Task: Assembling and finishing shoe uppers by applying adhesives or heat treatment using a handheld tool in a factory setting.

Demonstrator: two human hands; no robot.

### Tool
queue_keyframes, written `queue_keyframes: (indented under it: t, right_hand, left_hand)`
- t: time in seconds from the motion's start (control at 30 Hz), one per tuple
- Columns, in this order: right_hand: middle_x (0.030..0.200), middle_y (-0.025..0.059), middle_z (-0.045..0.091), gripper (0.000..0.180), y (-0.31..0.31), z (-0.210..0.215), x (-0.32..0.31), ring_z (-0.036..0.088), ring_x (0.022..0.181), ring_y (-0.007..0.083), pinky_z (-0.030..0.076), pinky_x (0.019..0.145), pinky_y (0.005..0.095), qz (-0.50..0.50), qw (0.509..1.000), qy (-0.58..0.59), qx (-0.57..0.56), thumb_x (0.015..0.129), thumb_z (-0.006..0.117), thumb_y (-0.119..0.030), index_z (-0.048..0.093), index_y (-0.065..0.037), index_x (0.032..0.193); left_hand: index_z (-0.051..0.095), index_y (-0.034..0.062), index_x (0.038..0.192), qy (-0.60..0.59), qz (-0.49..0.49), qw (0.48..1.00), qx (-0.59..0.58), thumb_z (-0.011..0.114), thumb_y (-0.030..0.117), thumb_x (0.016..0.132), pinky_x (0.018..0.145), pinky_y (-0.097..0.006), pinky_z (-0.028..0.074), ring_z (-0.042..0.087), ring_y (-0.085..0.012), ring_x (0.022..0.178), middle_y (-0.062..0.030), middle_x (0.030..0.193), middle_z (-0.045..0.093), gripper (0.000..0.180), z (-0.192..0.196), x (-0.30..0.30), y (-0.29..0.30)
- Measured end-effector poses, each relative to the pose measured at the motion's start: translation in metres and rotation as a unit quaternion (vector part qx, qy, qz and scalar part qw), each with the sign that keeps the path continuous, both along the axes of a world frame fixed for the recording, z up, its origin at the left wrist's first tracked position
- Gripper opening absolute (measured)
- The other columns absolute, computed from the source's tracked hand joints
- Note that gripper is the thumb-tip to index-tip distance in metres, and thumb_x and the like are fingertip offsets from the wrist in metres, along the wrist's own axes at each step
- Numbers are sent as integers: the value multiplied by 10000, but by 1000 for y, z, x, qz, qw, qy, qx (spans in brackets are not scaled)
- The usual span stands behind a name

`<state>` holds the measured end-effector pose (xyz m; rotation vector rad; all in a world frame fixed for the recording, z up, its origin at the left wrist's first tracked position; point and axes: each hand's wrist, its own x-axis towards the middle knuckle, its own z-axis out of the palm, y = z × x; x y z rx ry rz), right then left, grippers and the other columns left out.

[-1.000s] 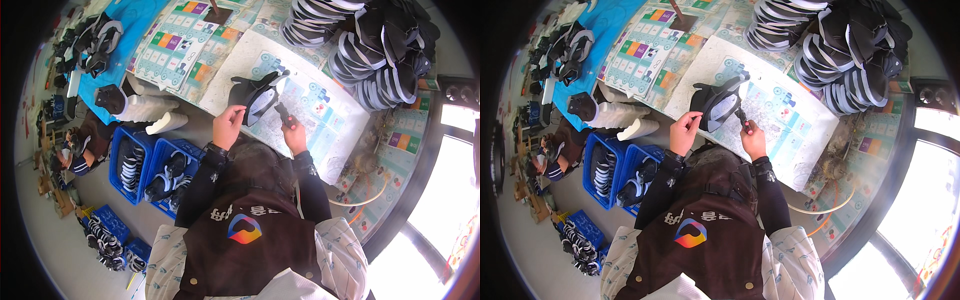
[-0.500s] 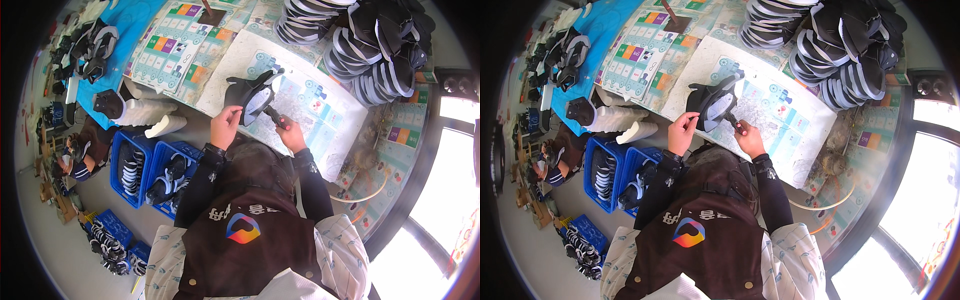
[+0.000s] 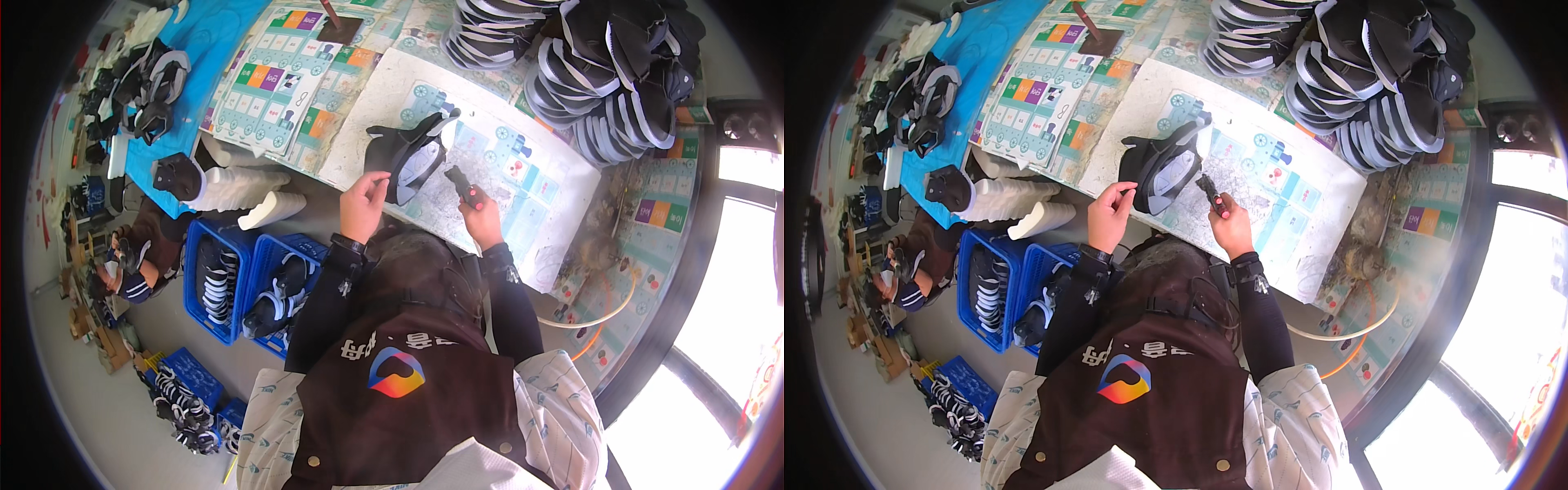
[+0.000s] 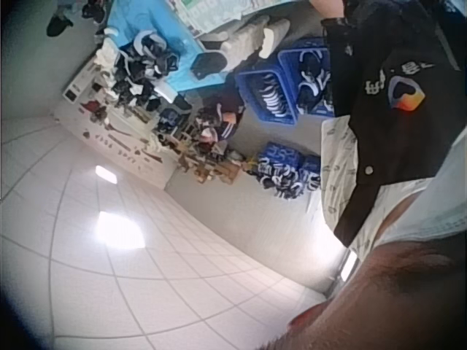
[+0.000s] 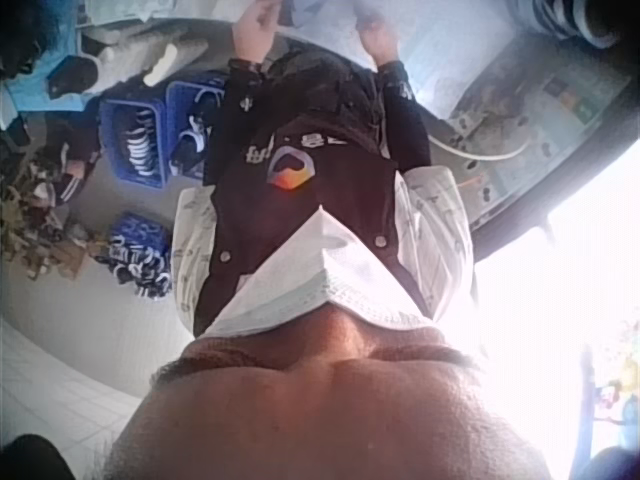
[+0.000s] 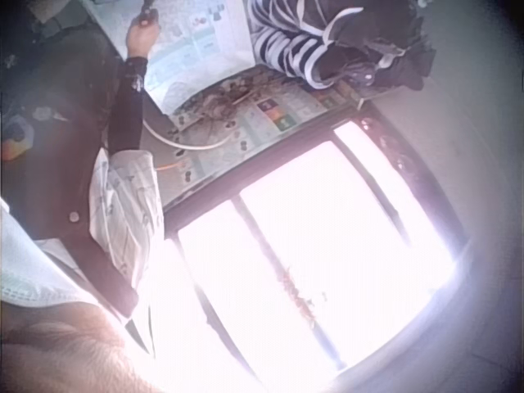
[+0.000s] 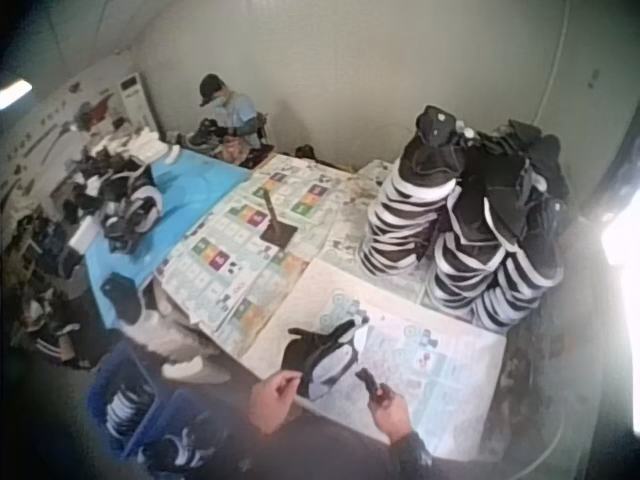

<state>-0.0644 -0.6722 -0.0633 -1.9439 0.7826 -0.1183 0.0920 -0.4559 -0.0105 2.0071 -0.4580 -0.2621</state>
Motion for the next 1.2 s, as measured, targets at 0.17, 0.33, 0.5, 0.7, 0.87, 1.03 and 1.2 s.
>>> queue_keyframes:
  t: [0.17, 0.33, 0.5, 0.7, 0.87, 1.03, 1.2]
  right_hand:
    - [819, 258, 678, 181, 0, 3, -5, 664, 816, 489, 521, 732, 499, 4, 1000, 2, 12, 863, 646, -143, 656, -23, 997]
    - [818, 281, 669, 183, -1, 1, -9, 664, 837, 502, 520, 737, 515, -48, 999, 5, 6, 869, 643, -145, 660, -26, 1007]
    - [824, 276, 672, 190, -1, 0, -14, 657, 828, 500, 515, 727, 509, 47, 999, 13, 21, 862, 655, -146, 663, -26, 1008]
    - [812, 284, 658, 189, 0, 2, -10, 651, 819, 507, 515, 721, 510, -39, 999, 21, 13, 866, 654, -143, 663, -20, 1009]
    - [823, 294, 672, 223, 8, 0, -15, 666, 841, 503, 530, 743, 510, 51, 998, 47, -6, 865, 654, -142, 698, -24, 1050]
    - [888, 254, 738, 271, -2, 5, -18, 718, 867, 436, 569, 735, 461, 27, 996, 77, 34, 889, 647, -154, 714, -24, 1117]
    - [1109, 159, 783, 427, -44, 56, -49, 742, 1041, 239, 512, 593, 255, -52, 874, -28, 482, 826, 600, -65, 662, 32, 1237]
  left_hand:
    - [764, 95, 1101, 2, -6, 1000, 18, 736, 124, 986, 550, -293, 402, 447, -106, 559, -17, 618, 503, 122, -4, 0, 1]
    - [763, 79, 1114, 13, -9, 1000, 5, 728, 112, 997, 550, -257, 363, 395, -50, 590, 32, 625, 457, 126, -2, -1, -2]
    - [762, 105, 1107, 9, -11, 1000, 23, 736, 128, 986, 553, -297, 406, 447, -114, 559, -20, 619, 506, 126, -4, -1, 0]
    - [763, 81, 1115, 11, -7, 1000, 13, 724, 109, 1000, 552, -253, 363, 401, -46, 590, 31, 628, 457, 125, -4, -4, 3]
    - [764, 79, 1121, -9, 1, 999, 45, 724, 113, 1000, 550, -254, 366, 412, -47, 586, 27, 628, 470, 132, -2, -4, 5]
    - [767, 103, 1098, -2, 7, 999, 34, 728, 143, 988, 557, -307, 420, 460, -123, 554, -28, 613, 499, 124, 0, -2, 2]
    - [778, 109, 1111, 8, 24, 999, 22, 726, 156, 997, 562, -290, 423, 487, -84, 578, -14, 639, 570, 134, -7, 1, 10]
